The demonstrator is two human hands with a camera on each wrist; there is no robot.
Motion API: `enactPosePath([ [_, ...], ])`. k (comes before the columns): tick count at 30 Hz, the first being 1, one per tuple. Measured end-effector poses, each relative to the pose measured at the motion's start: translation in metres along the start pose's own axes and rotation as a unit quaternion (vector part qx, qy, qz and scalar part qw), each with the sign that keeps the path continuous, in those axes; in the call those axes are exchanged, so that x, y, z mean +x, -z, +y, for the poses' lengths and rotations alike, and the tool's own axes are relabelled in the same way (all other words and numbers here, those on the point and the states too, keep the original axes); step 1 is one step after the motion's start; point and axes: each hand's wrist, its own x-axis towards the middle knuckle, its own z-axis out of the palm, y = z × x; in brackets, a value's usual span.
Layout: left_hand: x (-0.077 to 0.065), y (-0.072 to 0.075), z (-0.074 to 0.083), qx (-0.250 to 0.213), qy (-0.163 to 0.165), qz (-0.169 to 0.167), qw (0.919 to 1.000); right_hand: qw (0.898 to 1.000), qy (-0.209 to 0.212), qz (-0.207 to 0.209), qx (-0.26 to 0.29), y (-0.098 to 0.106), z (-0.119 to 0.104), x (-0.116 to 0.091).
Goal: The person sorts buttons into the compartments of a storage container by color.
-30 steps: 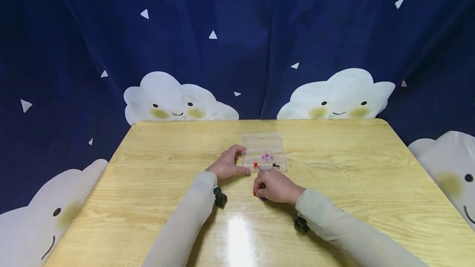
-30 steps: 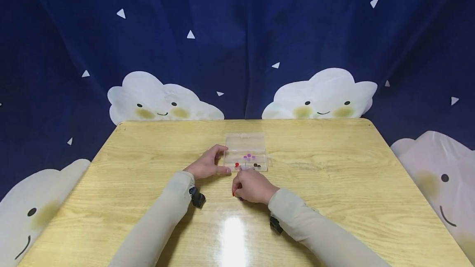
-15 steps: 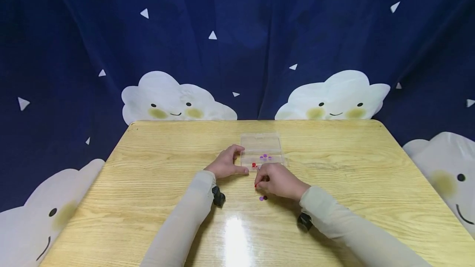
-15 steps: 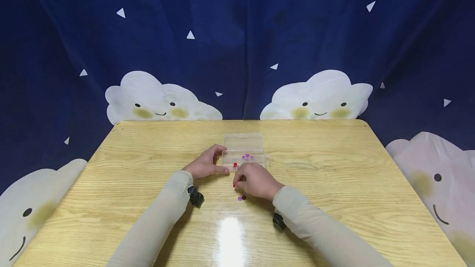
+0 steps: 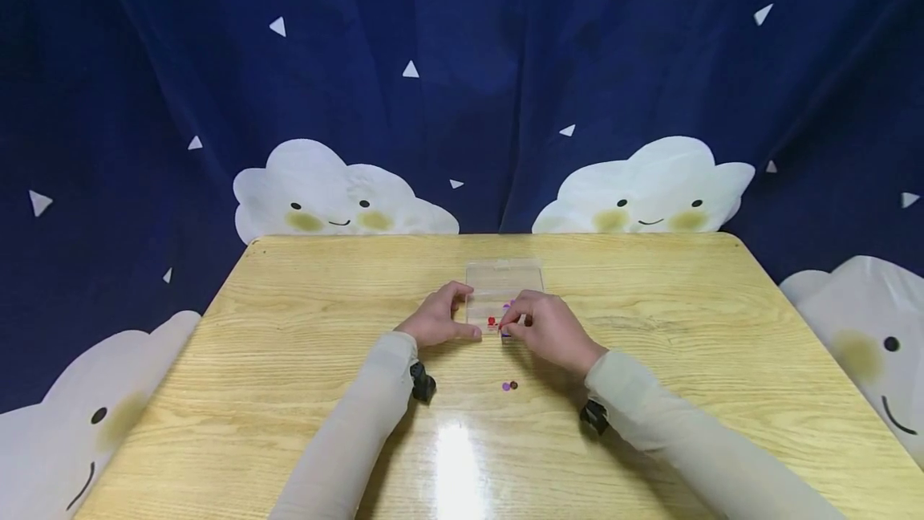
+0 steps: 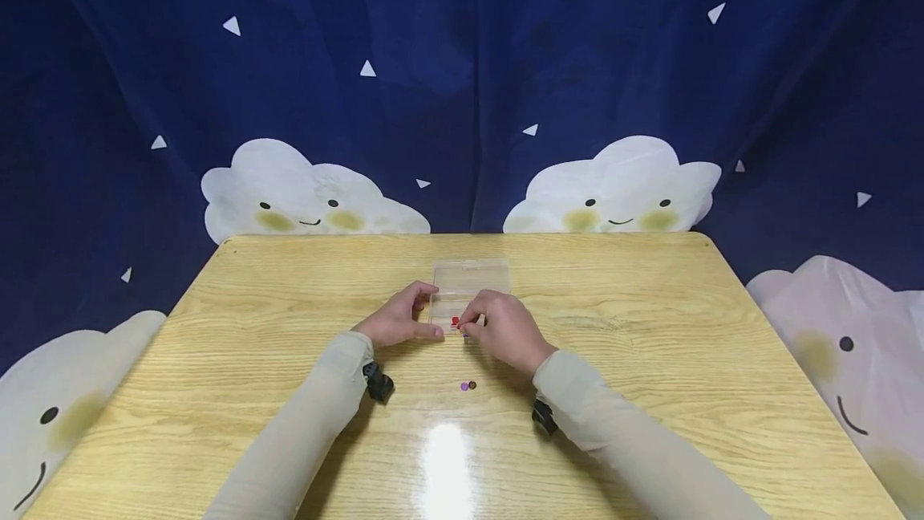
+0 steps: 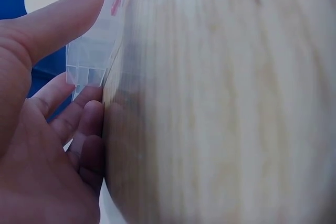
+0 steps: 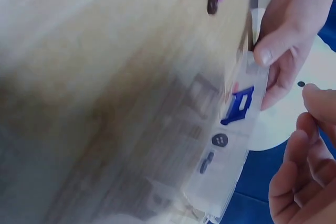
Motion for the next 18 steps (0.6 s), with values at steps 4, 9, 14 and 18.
enactPosePath([
  [4, 0.0, 0.0, -0.001, 0.002, -0.002, -0.004, 1.0, 1.0, -0.005, 0.016, -0.005, 0.002, 0.005, 0.004],
  [9, 0.0, 0.001, -0.001, -0.004, -0.001, -0.003, 1.0, 1.0, -0.018, 0.016, -0.004, 0.006, 0.007, 0.006],
  [14, 0.0, 0.001, -0.001, 0.001, 0.0, -0.003, 1.0, 0.999, -0.034, 0.018, -0.01, 0.01, 0.01, 0.006],
  [18, -0.001, 0.0, 0.0, 0.001, 0.002, -0.004, 1.0, 0.999, -0.043, 0.026, -0.007, 0.012, 0.012, 0.005],
])
